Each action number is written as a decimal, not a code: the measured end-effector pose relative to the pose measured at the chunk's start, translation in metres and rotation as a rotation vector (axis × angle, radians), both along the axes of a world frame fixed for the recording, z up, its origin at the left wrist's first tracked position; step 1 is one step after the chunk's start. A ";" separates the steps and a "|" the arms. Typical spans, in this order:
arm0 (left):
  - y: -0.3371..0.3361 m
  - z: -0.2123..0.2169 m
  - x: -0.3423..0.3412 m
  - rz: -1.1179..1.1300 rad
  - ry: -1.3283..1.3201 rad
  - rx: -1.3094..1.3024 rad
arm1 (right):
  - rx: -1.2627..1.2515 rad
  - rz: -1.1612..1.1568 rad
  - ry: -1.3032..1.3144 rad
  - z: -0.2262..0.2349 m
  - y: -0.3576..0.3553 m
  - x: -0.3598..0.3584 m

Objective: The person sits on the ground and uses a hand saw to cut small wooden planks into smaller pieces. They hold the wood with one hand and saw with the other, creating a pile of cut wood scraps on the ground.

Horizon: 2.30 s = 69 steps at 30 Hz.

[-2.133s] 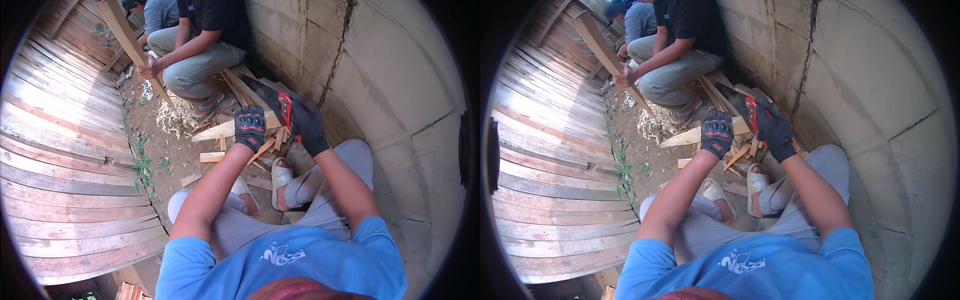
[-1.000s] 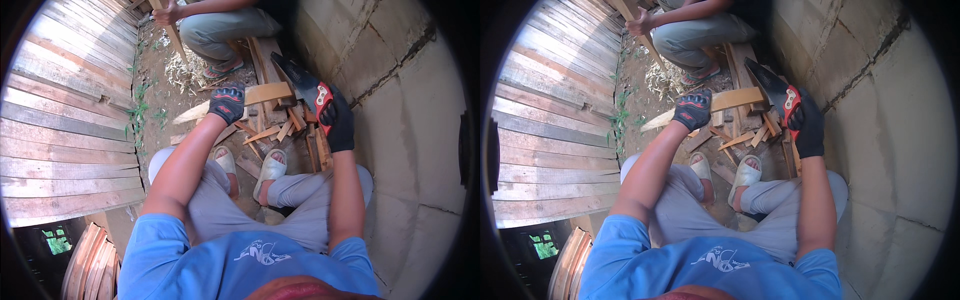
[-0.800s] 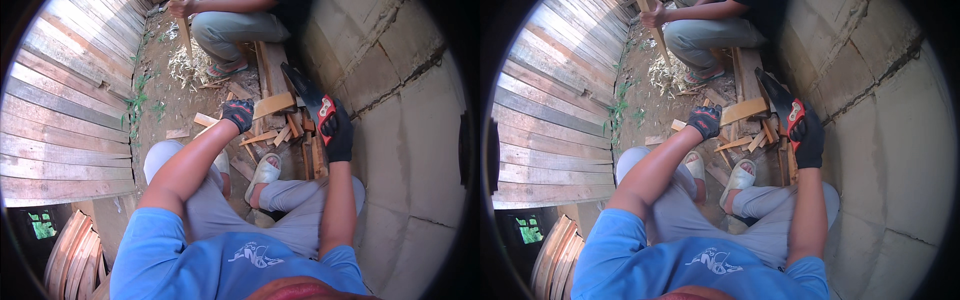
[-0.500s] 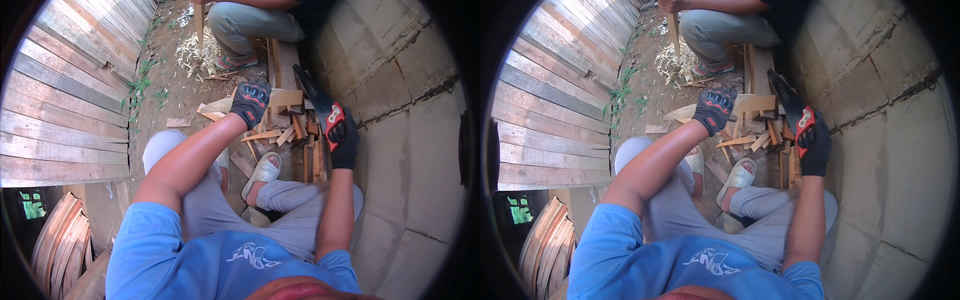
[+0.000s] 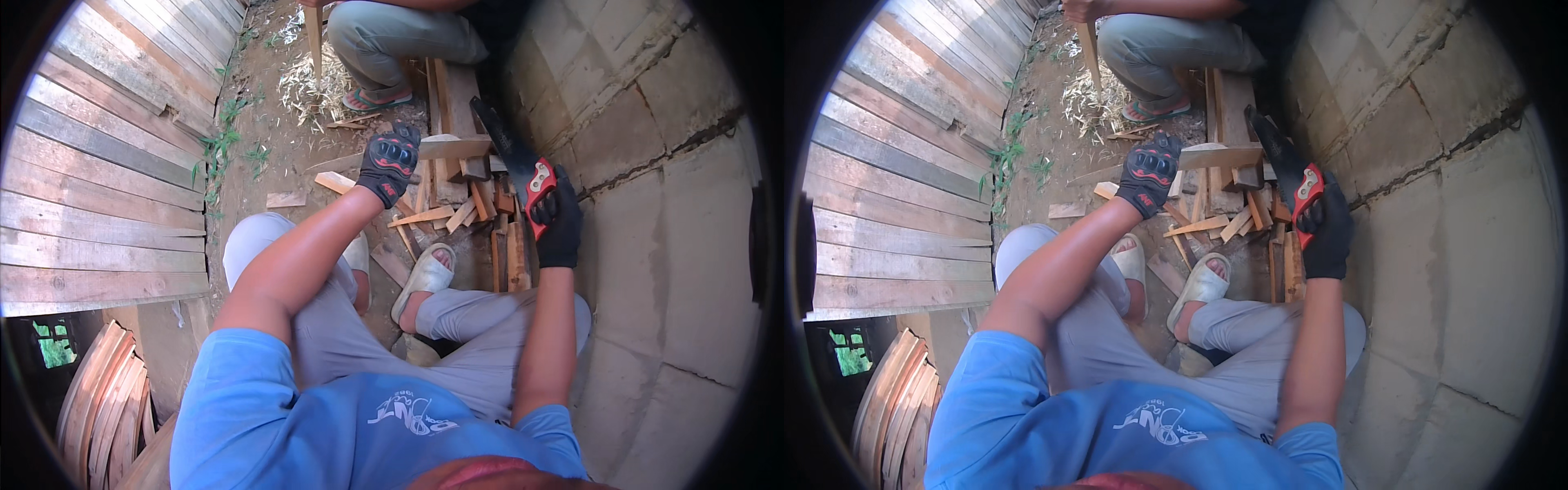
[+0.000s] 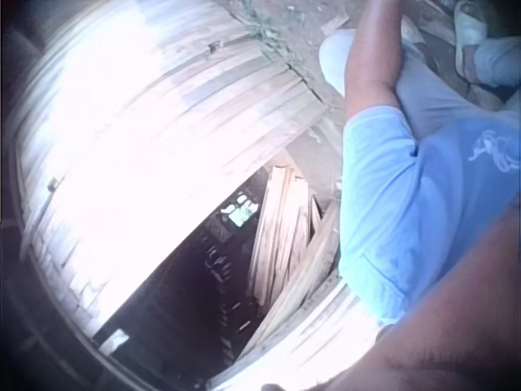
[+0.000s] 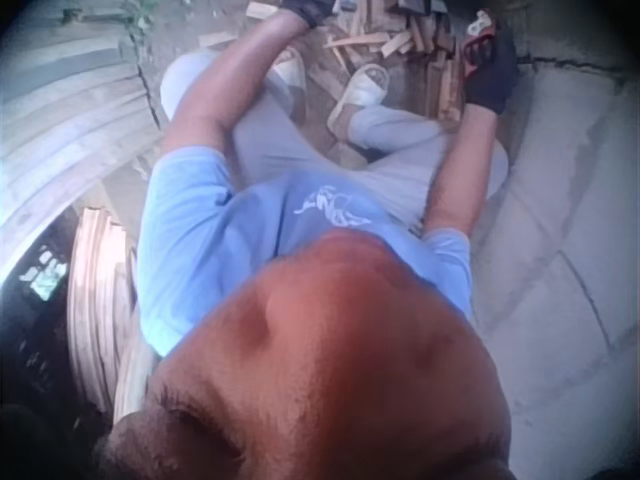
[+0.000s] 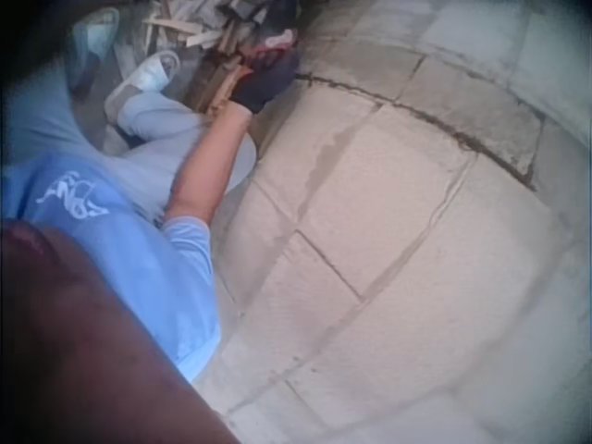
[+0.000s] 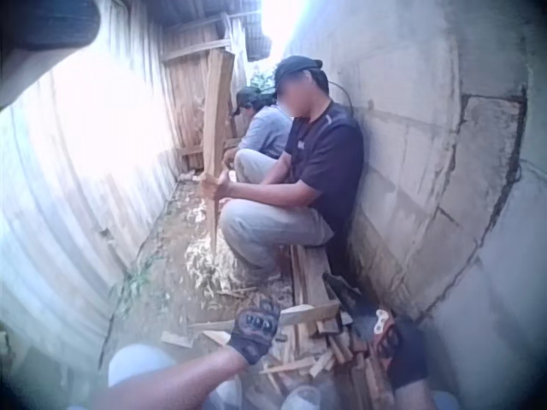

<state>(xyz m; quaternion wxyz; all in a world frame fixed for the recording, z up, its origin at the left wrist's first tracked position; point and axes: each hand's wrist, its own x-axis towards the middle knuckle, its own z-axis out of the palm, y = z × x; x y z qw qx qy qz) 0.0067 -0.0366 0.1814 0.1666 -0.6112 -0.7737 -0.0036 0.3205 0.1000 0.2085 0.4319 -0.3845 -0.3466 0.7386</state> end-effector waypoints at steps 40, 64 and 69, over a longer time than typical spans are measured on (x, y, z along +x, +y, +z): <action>-0.034 -0.027 0.016 -0.038 -0.109 -0.399 | 0.085 -0.108 0.022 0.018 0.013 0.019; -0.017 0.001 -0.012 0.192 -0.568 -0.478 | 0.230 0.004 -0.112 -0.002 0.011 0.009; -0.012 0.009 -0.016 0.199 -0.525 -0.533 | 0.065 0.084 0.036 -0.010 0.017 0.018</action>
